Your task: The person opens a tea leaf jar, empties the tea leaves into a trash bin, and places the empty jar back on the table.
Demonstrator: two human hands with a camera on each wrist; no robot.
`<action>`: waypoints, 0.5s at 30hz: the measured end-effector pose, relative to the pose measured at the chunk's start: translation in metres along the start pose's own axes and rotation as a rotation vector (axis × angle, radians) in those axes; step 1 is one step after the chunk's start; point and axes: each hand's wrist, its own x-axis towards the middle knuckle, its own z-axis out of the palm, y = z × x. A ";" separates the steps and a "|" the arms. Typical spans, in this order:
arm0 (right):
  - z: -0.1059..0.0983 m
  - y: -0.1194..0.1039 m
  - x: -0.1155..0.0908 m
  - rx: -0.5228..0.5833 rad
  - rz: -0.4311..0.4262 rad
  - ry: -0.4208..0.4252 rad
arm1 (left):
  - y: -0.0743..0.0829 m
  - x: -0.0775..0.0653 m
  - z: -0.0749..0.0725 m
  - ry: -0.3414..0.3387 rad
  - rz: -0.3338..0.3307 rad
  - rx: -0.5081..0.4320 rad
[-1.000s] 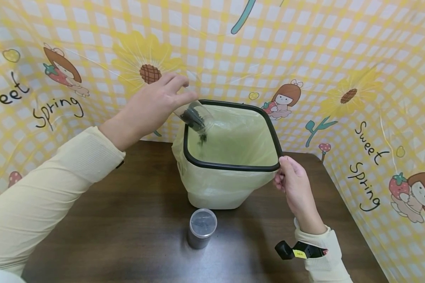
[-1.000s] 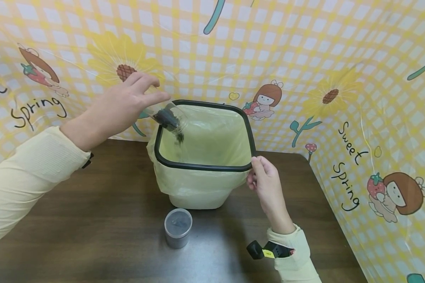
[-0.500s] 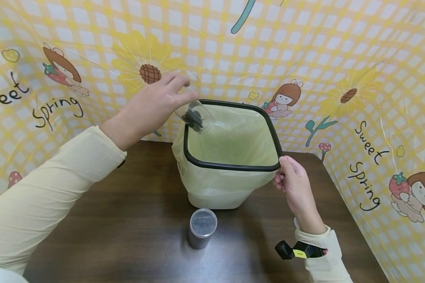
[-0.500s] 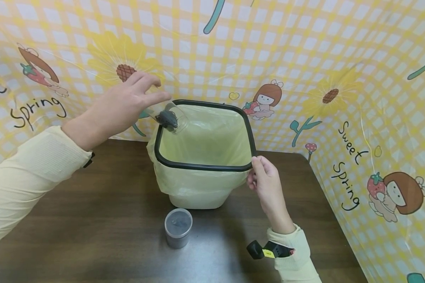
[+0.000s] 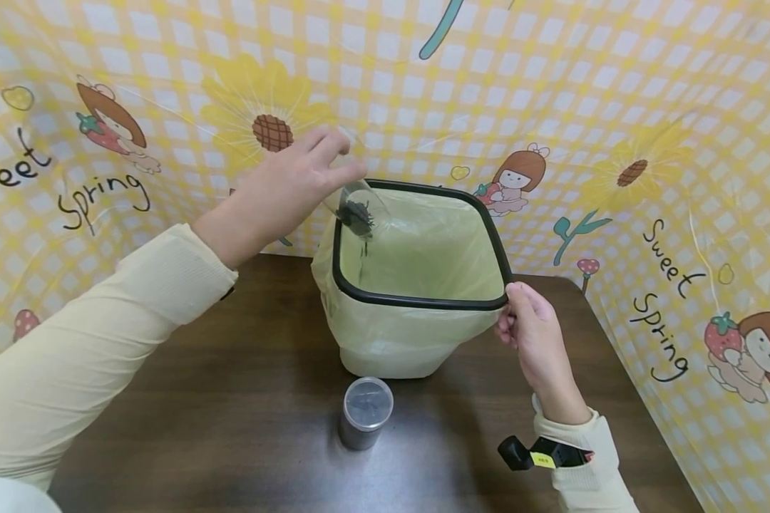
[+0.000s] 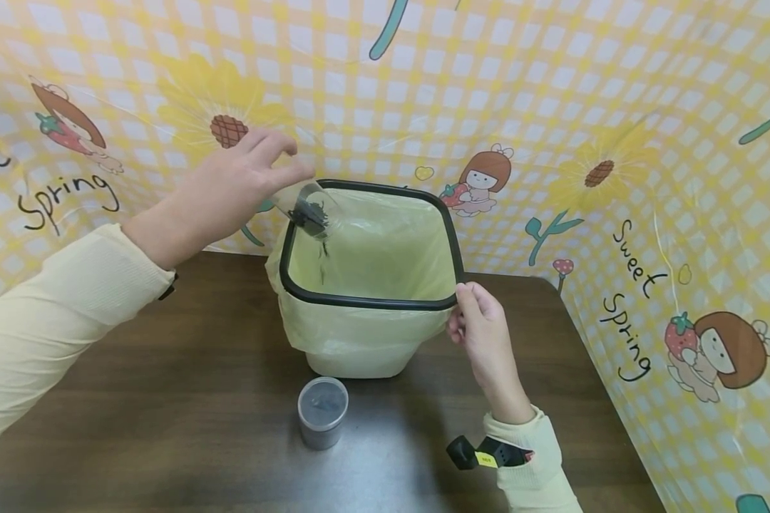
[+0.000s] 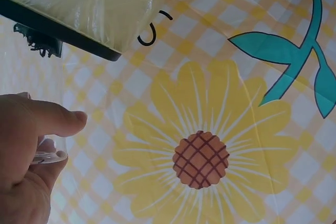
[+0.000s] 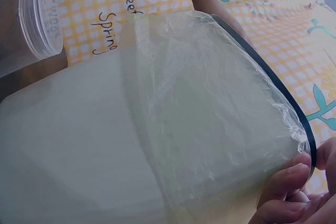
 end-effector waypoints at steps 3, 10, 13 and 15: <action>0.001 0.000 0.001 0.003 -0.003 -0.003 | -0.002 -0.003 0.000 -0.005 -0.031 -0.015; 0.001 0.000 0.000 0.003 0.003 0.003 | -0.003 -0.005 0.001 -0.031 -0.050 -0.021; 0.001 0.001 0.000 0.002 0.003 0.004 | -0.002 -0.005 0.001 -0.046 -0.040 -0.014; 0.000 0.001 0.000 0.001 0.000 0.003 | -0.002 -0.005 0.002 -0.037 -0.052 -0.014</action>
